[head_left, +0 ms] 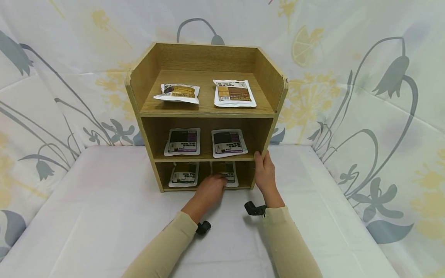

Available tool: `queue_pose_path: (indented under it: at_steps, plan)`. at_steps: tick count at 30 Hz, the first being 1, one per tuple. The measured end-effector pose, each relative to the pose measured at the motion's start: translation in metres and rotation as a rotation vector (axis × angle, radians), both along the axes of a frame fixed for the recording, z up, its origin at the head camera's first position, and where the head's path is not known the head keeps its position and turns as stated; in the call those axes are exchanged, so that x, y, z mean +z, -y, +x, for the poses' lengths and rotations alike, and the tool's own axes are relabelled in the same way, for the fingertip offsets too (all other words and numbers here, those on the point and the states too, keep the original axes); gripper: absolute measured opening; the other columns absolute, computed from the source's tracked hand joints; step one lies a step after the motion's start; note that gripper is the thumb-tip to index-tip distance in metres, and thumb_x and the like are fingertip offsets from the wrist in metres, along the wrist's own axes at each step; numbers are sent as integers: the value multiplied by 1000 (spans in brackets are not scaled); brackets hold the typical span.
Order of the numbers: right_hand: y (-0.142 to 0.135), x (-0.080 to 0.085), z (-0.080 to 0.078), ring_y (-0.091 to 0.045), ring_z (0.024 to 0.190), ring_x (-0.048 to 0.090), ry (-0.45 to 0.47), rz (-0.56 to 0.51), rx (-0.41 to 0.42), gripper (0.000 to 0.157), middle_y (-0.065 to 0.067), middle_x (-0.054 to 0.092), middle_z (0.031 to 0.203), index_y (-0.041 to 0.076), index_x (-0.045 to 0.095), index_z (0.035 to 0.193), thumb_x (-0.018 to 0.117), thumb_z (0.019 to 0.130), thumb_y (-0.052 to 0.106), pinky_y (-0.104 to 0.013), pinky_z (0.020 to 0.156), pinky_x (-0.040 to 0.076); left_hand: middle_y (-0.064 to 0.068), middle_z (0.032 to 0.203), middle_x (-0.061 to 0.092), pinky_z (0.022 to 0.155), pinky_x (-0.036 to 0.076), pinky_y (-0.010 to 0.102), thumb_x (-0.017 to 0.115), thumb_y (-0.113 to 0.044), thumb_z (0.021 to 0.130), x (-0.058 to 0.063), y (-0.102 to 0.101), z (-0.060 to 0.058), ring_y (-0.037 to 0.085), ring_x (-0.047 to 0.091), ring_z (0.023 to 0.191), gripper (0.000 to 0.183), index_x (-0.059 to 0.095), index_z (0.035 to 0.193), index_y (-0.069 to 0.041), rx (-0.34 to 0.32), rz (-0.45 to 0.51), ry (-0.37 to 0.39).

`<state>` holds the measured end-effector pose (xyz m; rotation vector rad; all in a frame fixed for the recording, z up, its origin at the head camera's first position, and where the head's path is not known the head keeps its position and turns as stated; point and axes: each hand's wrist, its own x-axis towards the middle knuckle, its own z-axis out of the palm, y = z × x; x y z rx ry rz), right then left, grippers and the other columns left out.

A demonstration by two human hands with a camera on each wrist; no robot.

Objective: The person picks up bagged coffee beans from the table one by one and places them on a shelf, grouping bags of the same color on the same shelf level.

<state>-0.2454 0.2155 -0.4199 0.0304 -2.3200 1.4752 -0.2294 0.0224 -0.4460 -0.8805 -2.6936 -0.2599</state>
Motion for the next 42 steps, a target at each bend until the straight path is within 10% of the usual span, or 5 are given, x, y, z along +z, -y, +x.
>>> queue_pose_path:
  at_steps: [42]
  plan:
    - [-24,8,-6,-32,125,43,113,82,32,58,-12,42,139,23,28,140,28,93,56,-52,97,39,3,118,62,90,48,41,57,-31,87,42,74,30,23,59,108,37,59,121,-18,139,130,125]
